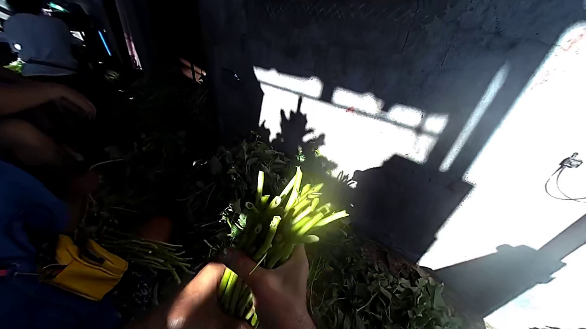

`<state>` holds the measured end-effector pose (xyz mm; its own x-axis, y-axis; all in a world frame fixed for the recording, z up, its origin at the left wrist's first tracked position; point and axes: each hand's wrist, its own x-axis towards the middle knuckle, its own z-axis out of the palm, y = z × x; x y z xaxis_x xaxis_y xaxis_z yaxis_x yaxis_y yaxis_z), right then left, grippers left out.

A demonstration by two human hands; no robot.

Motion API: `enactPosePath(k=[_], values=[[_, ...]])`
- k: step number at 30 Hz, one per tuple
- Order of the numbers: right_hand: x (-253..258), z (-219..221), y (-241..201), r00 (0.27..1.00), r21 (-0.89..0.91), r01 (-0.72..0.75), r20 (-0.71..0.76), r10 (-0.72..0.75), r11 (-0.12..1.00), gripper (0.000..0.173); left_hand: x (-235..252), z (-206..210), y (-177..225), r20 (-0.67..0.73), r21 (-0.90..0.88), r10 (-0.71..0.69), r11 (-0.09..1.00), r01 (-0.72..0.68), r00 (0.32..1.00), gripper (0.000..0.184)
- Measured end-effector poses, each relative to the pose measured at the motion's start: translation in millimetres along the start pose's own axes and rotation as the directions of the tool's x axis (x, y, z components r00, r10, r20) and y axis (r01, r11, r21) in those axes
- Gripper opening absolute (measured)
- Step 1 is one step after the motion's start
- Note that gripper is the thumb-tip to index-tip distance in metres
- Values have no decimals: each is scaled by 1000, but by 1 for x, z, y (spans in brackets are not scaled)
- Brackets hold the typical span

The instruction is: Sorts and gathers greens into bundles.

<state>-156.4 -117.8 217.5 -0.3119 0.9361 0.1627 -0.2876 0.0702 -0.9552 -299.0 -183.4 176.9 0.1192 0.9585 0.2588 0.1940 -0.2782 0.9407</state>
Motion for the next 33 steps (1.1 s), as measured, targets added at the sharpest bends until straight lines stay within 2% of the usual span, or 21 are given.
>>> enactPosePath(k=[2, 3, 5, 7, 10, 12, 15, 18, 21, 23, 25, 29, 33], values=[[7, 2, -32, 999, 75, 3, 40, -6, 997, 84, 12, 2, 27, -22, 10, 66, 998, -66, 998, 69], [11, 2, -48, 998, 107, 11, 61, -18, 994, 85, 18, 6, 43, -62, 6, 49, 999, -48, 997, 68], [21, -2, -77, 990, 186, 33, 128, -57, 982, 82, 31, 14, 71, -113, -77, 6, 997, -15, 994, 58], [30, -10, -105, 990, 103, 21, 140, -35, 994, 82, 46, 26, 91, -150, -184, 0, 983, -28, 989, 51], [35, -29, -130, 995, -27, -20, 95, 22, 999, 82, 61, 53, 100, -175, -360, -57, 933, -11, 983, 56], [33, -51, -127, 994, -82, -40, 97, 48, 996, 82, 63, 80, 93, -202, -423, -126, 906, 30, 971, 57], [30, -93, -99, 959, -60, -141, 239, 152, 988, 86, 57, 122, 57, -195, -568, -230, 819, 81, 954, 49], [20, -137, -68, 897, 25, -281, 363, 253, 959, 77, 45, 152, 25, -184, -603, -308, 785, 140, 933, 49], [8, -165, -46, 878, 122, -306, 419, 230, 944, 63, 35, 169, 7, -172, -607, -305, 781, 142, 937, 47], [3, -171, -40, 889, 213, -310, 411, 203, 926, 51, 32, 173, 3, -167, -621, -297, 772, 134, 940, 50], [2, -171, -38, 893, 232, -307, 406, 195, 923, 47, 31, 174, 1, -169, -621, -306, 772, 140, 937, 52], [5, -164, -38, 890, 161, -279, 415, 191, 947, 57, 32, 171, 1, -179, -634, -290, 765, 115, 940, 51], [7, -163, -35, 865, 78, -245, 468, 181, 966, 67, 32, 164, 7, -125, -690, -257, 717, 102, 958, 46]])
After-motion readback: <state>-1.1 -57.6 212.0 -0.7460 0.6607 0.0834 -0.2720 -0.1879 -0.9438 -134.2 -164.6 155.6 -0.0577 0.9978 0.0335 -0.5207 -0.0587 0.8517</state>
